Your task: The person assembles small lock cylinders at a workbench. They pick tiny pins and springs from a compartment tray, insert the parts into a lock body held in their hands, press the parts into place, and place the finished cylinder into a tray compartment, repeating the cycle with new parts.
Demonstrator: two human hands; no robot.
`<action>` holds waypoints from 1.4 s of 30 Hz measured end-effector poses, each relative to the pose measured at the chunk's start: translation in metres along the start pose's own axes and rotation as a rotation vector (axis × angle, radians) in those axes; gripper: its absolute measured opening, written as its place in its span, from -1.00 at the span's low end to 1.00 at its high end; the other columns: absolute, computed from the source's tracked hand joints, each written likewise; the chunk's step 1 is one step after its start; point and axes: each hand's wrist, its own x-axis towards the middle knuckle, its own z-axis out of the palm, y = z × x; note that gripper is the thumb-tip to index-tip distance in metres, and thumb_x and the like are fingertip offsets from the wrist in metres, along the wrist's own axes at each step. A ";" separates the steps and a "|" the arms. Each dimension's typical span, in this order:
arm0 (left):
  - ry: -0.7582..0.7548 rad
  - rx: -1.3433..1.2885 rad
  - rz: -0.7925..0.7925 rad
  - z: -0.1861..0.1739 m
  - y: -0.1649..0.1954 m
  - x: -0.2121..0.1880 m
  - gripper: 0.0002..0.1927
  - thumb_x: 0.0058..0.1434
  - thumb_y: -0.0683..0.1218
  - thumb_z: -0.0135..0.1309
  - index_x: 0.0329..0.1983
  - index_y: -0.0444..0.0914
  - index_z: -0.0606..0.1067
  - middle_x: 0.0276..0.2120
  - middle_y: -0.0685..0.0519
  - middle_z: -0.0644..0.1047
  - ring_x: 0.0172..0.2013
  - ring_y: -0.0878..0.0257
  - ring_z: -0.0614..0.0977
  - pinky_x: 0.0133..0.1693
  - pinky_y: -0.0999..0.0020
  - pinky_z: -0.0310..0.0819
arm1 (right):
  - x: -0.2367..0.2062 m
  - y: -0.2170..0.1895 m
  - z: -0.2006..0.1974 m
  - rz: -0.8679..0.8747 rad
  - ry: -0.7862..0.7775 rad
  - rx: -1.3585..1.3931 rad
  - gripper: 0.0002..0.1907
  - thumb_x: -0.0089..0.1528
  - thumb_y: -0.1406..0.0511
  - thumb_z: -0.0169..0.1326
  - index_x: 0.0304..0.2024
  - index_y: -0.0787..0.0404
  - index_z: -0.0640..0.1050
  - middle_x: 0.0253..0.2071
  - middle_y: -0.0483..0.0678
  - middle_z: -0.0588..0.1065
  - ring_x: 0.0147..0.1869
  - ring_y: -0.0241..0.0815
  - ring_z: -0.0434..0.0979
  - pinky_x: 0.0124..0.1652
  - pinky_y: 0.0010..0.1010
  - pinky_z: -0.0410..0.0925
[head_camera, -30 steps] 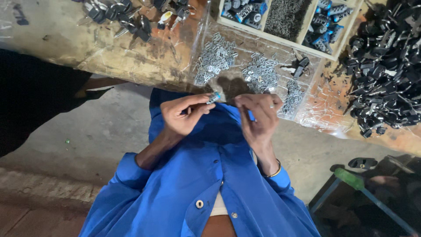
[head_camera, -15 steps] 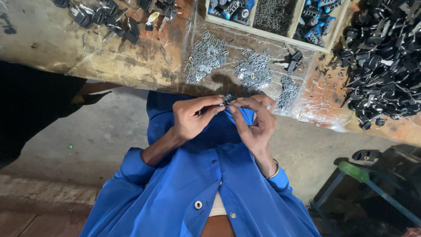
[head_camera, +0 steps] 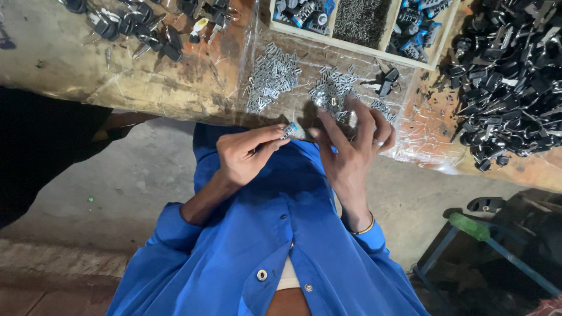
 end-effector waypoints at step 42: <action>-0.109 0.093 0.240 0.031 0.017 0.007 -0.75 0.15 -0.31 0.36 -0.11 -0.33 0.62 -0.14 -0.10 0.67 -0.24 0.14 0.76 -0.27 0.35 0.65 | -0.020 0.030 -0.012 0.030 -0.111 0.597 -0.79 0.19 0.38 0.36 -0.11 0.12 0.70 -0.16 -0.12 0.59 -0.11 -0.19 0.52 0.00 -0.39 0.29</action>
